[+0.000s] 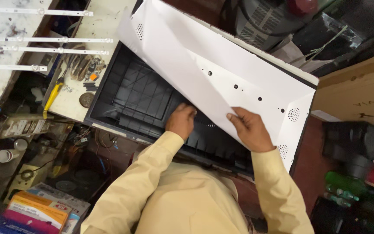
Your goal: The person works on the back of a television panel on a repair bench. They peel off the white plastic diffuser sheets, lay LED light strips into the panel's channels and align them, then press the sheets back and use blue tape to secure a strip in place.
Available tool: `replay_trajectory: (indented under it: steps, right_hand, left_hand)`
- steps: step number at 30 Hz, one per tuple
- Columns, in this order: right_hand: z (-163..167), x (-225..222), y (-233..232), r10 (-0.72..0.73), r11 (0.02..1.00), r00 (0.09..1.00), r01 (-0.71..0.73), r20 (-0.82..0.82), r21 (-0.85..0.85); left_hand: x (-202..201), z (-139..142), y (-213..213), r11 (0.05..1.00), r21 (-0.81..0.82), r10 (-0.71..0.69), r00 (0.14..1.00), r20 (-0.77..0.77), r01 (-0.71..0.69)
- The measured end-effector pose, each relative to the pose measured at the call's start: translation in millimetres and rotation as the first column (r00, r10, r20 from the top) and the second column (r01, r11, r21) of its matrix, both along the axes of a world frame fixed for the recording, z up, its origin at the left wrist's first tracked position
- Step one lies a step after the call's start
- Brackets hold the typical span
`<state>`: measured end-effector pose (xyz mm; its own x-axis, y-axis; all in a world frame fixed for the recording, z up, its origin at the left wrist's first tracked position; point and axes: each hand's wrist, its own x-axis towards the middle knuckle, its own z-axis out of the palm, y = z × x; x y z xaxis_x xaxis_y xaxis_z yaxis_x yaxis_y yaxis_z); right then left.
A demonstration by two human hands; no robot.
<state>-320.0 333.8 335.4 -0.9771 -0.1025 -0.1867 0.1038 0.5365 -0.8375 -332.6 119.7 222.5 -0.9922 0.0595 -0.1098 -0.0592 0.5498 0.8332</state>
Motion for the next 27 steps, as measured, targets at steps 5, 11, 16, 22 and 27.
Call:
replay_trajectory:
  steps: [5,11,16,22,27]
  right_hand:
    - [4,21,-22,0.035,0.997,0.996,-0.029,-0.08,0.072]
    - [14,32,-39,0.165,0.981,0.98,-0.151,-0.11,0.125]
    - [13,33,-37,0.252,0.953,0.963,-0.23,-0.095,0.2]
    - [13,31,-33,0.298,0.941,0.948,-0.274,-0.108,0.198]
    - [6,16,-10,0.343,0.928,0.939,-0.343,-0.025,-0.147]
  left_hand:
    - [-9,-20,6,0.513,0.752,0.13,0.904,0.408,-0.413]
    - [-6,-40,6,0.39,0.562,0.234,0.668,0.706,-0.73]
    - [-3,-48,5,-0.084,0.676,-0.058,0.681,0.73,-0.732]
    - [6,-65,5,0.195,0.778,0.009,0.795,0.607,-0.597]
    - [18,-75,-2,0.194,0.763,0.048,0.783,0.621,-0.617]
